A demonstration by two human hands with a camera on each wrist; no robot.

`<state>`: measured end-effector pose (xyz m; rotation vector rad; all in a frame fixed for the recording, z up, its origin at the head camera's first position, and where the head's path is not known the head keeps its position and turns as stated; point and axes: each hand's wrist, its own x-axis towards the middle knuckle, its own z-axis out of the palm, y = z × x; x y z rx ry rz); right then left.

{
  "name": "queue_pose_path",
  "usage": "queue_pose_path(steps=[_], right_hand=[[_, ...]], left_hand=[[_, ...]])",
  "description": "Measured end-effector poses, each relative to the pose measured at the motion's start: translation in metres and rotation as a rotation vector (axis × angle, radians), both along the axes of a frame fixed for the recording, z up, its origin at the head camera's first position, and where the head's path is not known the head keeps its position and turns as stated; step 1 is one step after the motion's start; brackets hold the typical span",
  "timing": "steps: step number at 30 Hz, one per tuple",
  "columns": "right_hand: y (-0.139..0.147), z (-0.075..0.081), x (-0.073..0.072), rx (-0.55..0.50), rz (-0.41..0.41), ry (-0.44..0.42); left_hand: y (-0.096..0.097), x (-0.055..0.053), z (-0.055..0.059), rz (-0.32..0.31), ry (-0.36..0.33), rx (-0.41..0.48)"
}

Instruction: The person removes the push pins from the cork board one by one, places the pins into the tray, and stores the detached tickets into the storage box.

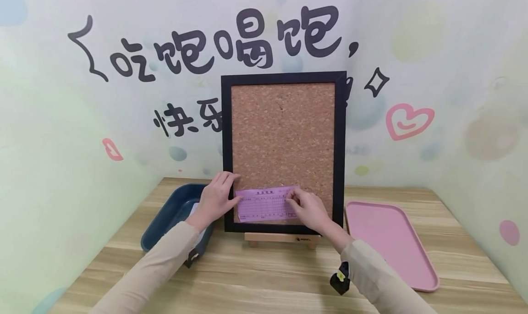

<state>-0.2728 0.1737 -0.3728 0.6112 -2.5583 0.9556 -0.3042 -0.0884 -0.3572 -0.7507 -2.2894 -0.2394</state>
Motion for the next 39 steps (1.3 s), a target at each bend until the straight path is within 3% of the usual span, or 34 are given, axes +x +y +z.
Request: queue_pose_path(steps=[16, 39], right_hand=[[-0.001, 0.0, 0.001, 0.011, -0.017, -0.004], [-0.001, -0.001, 0.001, 0.011, -0.019, -0.005]], left_hand=[[0.004, 0.0, 0.006, -0.033, -0.076, -0.034], [0.005, 0.003, -0.004, -0.049, -0.034, 0.028]])
